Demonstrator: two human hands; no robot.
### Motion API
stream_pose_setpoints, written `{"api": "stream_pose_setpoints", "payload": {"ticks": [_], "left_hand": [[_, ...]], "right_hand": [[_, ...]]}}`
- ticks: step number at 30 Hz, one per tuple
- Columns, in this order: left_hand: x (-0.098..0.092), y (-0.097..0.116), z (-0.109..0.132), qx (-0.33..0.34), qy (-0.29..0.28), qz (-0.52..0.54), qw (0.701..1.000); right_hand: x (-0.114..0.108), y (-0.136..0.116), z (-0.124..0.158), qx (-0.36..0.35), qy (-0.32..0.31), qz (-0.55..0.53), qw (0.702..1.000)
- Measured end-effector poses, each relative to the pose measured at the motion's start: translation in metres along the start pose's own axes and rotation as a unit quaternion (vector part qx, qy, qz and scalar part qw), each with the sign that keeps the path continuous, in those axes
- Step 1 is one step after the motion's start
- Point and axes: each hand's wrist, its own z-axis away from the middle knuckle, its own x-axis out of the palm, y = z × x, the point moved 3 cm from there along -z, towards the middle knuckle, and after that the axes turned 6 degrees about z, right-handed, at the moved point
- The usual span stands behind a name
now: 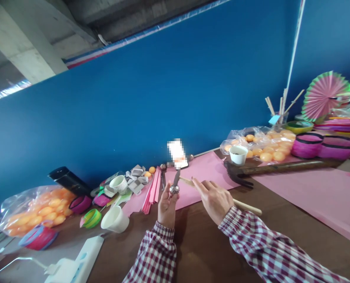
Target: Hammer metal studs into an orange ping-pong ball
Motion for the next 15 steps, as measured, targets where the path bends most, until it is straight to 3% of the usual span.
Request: {"api": "stream_pose_setpoints", "payload": {"ticks": [4,15], "left_hand": [[-0.0009,0.0009,0.0001,0.020,0.004,-0.035,0.999],[-0.0028,0.0038,-0.0001,-0.009,0.045,-0.029,0.999]], "right_hand": [[-0.0002,-0.0001,0.0000,-0.003,0.005,0.003,1.000],[0.0031,-0.0044,0.0016,-0.037,-0.017,0.003,0.999]]}}
